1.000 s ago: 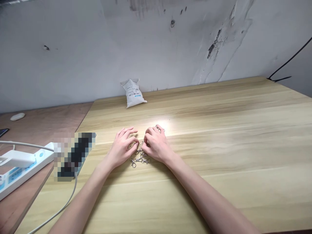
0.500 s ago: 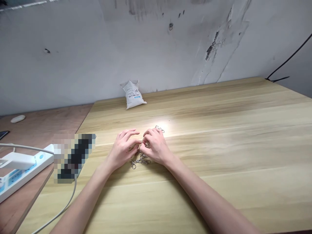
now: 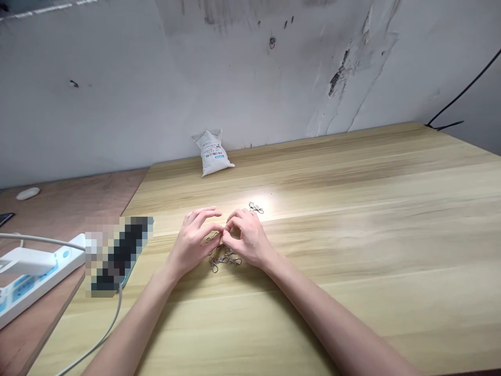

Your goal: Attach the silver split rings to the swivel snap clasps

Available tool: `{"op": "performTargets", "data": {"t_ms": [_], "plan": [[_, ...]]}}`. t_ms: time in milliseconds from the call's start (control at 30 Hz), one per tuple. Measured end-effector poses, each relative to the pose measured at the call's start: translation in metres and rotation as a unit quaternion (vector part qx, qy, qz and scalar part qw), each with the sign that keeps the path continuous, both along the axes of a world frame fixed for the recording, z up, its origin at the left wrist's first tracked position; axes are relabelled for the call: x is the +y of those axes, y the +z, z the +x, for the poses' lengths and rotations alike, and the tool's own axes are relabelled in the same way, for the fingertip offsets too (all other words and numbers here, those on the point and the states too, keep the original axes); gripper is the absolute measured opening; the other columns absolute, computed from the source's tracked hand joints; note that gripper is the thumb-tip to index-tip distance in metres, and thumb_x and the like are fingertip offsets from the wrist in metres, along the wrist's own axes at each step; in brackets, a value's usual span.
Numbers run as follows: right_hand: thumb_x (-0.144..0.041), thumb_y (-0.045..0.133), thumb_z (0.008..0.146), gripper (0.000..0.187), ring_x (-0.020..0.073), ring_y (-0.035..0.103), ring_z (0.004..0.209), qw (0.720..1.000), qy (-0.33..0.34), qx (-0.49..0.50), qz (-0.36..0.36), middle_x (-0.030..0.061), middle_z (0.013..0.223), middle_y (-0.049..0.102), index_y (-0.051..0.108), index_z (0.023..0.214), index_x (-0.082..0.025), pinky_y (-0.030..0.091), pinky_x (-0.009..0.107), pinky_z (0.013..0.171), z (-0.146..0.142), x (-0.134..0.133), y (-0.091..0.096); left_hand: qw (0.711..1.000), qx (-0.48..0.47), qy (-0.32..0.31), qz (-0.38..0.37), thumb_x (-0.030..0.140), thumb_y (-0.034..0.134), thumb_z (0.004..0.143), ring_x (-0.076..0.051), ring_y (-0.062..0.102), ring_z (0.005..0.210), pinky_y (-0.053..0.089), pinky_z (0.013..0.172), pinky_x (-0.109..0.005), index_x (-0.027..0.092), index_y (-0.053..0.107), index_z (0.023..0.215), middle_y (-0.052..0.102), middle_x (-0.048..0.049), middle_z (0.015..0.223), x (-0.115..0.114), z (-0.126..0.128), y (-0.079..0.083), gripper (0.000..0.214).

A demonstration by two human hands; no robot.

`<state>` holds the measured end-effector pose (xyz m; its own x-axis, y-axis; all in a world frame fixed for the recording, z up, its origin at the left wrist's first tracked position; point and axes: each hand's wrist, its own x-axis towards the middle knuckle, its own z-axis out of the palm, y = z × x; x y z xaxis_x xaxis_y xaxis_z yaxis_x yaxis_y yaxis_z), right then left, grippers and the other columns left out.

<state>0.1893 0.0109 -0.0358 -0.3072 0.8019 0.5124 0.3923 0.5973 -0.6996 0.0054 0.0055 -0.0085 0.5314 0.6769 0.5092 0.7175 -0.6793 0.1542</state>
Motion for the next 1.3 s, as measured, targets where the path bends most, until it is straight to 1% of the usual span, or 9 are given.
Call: {"op": "performTargets", "data": {"t_ms": [167,367,767,1300], "plan": [[-0.018,0.059,0.085,0.012,0.0185,0.056,0.082,1.0,0.005,0.011,0.0,0.0023,0.085,0.064,0.055,0.074,-0.021,0.04,0.038,0.084,-0.0004,-0.0001,0.0009,1.0,0.001,-0.002,0.005,0.016,0.06,0.088,-0.026,0.056,0.119,0.044,0.094,-0.041,0.023,0.066,0.087,0.065,-0.0062,0.116,-0.0003,-0.0003,0.0002,0.01],[-0.016,0.059,0.085,0.012,0.0179,0.056,0.079,0.999,0.026,0.022,0.0,0.002,0.081,0.063,0.056,0.074,-0.021,0.042,0.035,0.08,0.0,0.0005,0.0005,1.0,-0.002,-0.007,0.008,0.016,0.06,0.087,-0.025,0.056,0.118,0.044,0.093,-0.041,0.022,0.066,0.085,0.066,-0.0061,0.115,-0.0006,-0.0004,0.0014,0.009],[-0.016,0.061,0.084,0.013,0.0173,0.056,0.078,1.0,0.01,0.015,0.011,0.0006,0.079,0.063,0.056,0.074,-0.021,0.041,0.034,0.079,-0.0002,0.0013,-0.0019,1.0,-0.002,-0.003,-0.011,0.017,0.059,0.088,-0.026,0.054,0.12,0.043,0.095,-0.042,0.022,0.066,0.088,0.065,-0.0064,0.117,-0.0022,-0.0009,0.0023,0.009],[-0.016,0.059,0.086,0.014,0.0159,0.056,0.074,1.0,0.017,0.011,-0.009,0.0,0.076,0.061,0.054,0.073,-0.021,0.042,0.032,0.076,0.0011,0.0012,-0.0027,1.0,0.01,-0.003,-0.023,0.017,0.058,0.087,-0.026,0.054,0.12,0.044,0.094,-0.042,0.022,0.067,0.088,0.065,-0.0068,0.117,-0.0027,-0.0008,0.0006,0.01]]}}
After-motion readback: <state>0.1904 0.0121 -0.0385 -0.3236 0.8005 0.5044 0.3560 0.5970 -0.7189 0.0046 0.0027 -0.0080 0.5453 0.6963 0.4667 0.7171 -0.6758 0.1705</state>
